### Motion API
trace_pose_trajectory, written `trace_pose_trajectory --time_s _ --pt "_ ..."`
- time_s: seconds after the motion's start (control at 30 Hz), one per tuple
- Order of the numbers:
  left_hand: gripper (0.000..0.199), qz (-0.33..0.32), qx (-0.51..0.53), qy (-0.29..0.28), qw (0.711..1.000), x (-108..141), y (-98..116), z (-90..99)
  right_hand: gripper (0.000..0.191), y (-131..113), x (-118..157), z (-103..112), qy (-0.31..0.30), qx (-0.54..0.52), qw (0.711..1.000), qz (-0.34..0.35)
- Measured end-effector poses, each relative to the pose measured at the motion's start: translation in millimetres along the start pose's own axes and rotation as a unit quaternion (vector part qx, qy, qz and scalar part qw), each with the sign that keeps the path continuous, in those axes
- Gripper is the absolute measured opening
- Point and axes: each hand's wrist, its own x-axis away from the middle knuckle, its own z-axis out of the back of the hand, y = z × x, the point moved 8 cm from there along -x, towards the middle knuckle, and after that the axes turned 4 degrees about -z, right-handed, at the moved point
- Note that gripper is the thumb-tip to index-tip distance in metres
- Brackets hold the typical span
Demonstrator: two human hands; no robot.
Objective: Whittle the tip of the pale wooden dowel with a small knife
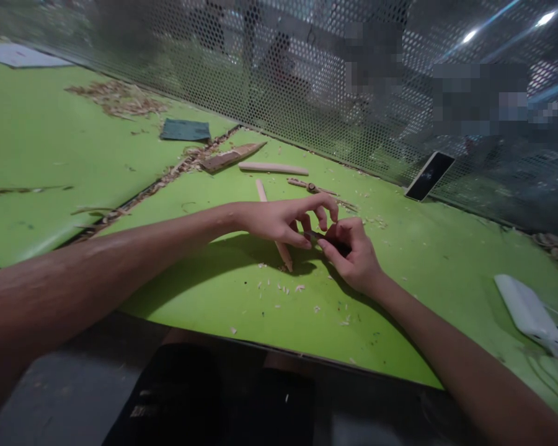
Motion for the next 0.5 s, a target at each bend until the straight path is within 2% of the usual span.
trace_pose_trajectory --time_s 0.17,0.5 --pt "0.07 0.001 -0.008 0.001 1.0 1.5 -0.6 0.1 0.026 0.2 0.3 -2.6 -0.016 -0.006 1.0 -0.003" --pt "0.057 0.017 -0.002 0.006 1.0 0.5 -1.4 1.4 0.028 4.3 1.0 -3.4 -0.018 -0.009 1.0 -0.019"
